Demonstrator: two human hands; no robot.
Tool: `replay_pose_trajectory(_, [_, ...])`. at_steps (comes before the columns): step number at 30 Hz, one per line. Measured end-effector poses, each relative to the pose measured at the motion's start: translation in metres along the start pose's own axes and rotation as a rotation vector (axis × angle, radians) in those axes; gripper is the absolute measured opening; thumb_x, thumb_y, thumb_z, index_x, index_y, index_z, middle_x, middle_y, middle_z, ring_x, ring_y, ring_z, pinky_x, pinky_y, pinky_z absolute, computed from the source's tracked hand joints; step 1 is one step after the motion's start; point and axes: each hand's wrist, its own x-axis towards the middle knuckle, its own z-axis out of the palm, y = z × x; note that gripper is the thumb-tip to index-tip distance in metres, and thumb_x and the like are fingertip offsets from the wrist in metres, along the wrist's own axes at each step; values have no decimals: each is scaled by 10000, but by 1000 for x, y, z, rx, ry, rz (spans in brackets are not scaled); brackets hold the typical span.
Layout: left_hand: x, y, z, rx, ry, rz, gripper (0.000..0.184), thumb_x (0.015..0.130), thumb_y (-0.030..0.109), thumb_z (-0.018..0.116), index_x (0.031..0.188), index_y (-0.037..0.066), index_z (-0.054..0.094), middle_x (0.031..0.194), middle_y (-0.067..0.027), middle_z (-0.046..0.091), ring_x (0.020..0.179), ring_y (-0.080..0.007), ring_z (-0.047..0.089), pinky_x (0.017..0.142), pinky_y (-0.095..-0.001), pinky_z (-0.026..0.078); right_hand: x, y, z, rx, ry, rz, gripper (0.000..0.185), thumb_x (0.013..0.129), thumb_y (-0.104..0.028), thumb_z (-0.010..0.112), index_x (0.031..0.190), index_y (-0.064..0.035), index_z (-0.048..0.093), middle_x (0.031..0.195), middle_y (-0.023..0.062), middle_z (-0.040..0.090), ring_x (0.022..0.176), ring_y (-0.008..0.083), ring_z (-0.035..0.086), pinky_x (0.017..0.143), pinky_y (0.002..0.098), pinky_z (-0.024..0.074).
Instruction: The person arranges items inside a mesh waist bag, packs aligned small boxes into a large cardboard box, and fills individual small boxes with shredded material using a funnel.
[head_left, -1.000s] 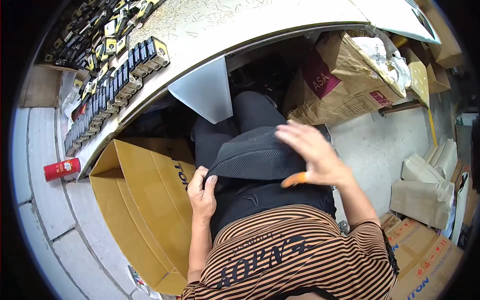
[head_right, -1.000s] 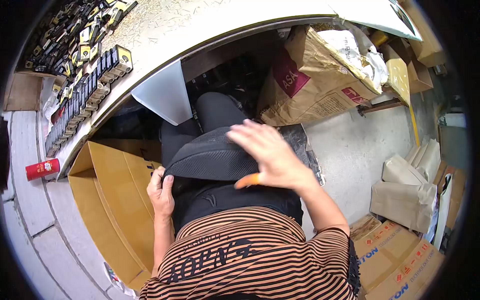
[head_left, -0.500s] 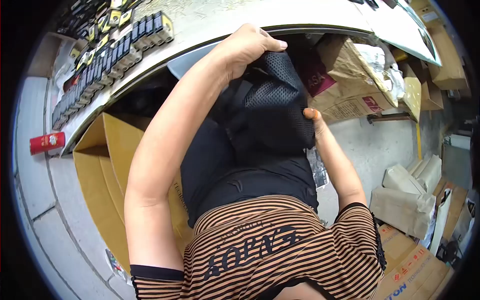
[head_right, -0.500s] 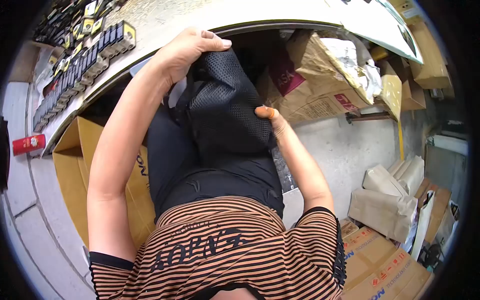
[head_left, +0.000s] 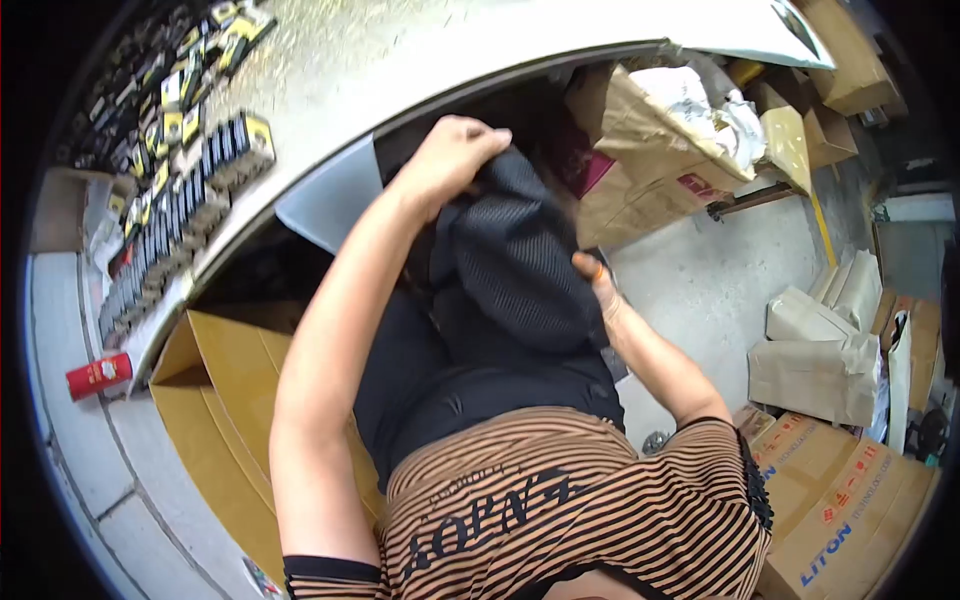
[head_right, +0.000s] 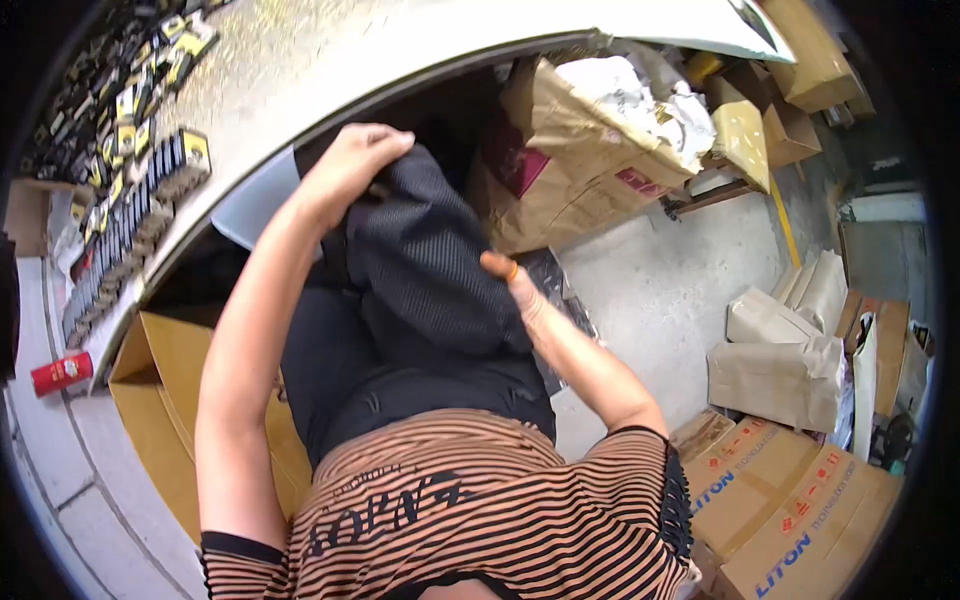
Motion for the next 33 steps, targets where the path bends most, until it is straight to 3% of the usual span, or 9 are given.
replay_pose_trajectory(5, [-68,17,-14,236,255,597,209,900,98,524,1037,-28,619,1003,-87,630,852,-181,573,778,-269,450,-16,-3,37,-167,13,-292,631,739,-154,641,1321,28,482,1255,179,590,1127,312,589,1046,426,414])
replay_pose_trajectory(9, [-133,9,-41,-5,108,490,164,894,64,517,982,-14,632,940,-80,614,806,-167,549,749,-255,434,-43,-29,61,-198,-45,-594,656,733,-161,594,1340,45,453,1282,181,572,1132,320,583,1034,423,419])
replay_pose_trajectory(10, [-101,-46,-38,-23,110,432,154,883,40,522,971,-18,635,936,-98,622,796,-175,571,742,-253,460,-23,-68,6,-253,-48,-665,665,758,-210,586,1357,37,438,1307,170,556,1158,319,564,1059,434,389])
replay_pose_trajectory(12, [-118,-75,-43,-114,130,307,155,876,14,522,976,-29,632,915,-116,644,773,-183,610,726,-256,495,-36,-96,32,-356,-292,-799,647,782,-211,579,1369,19,434,1332,162,537,1198,320,533,1085,450,351])
replay_pose_trajectory(18, [-160,-153,-50,-347,339,9,176,887,-1,499,1000,-54,623,887,-161,668,743,-215,648,709,-260,510,-57,-181,74,-491,-165,-1143,544,851,-210,595,1335,9,477,1291,149,573,1151,295,566,1092,393,345])
replay_pose_trajectory(22, [-173,-185,-48,-442,454,-102,181,891,3,491,1013,-56,611,889,-162,667,740,-210,648,702,-248,504,-52,-267,43,-562,111,-1306,403,847,-134,592,1213,32,568,1122,156,650,935,256,646,898,339,490])
replay_pose_trajectory(23, [-175,-190,-46,-445,450,-96,181,891,3,491,1013,-56,611,889,-162,667,740,-210,648,702,-248,504,-49,-273,49,-567,107,-1311,403,847,-134,592,1213,32,568,1122,156,650,935,256,646,898,339,490])
replay_pose_trajectory(27, [-186,-200,-43,-463,448,-133,184,890,0,486,1016,-58,607,887,-162,666,751,-207,649,698,-242,503,-26,-288,67,-876,852,-1394,470,836,-237,659,1205,38,561,1150,149,648,987,222,627,861,324,491])
replay_pose_trajectory(33, [-194,-213,-31,-433,459,-125,186,906,29,501,1043,-53,598,897,-161,665,731,-195,650,665,-226,510,-12,-318,77,-1301,1319,-1289,536,736,-304,750,1114,36,583,989,180,666,809,246,648,725,310,517])
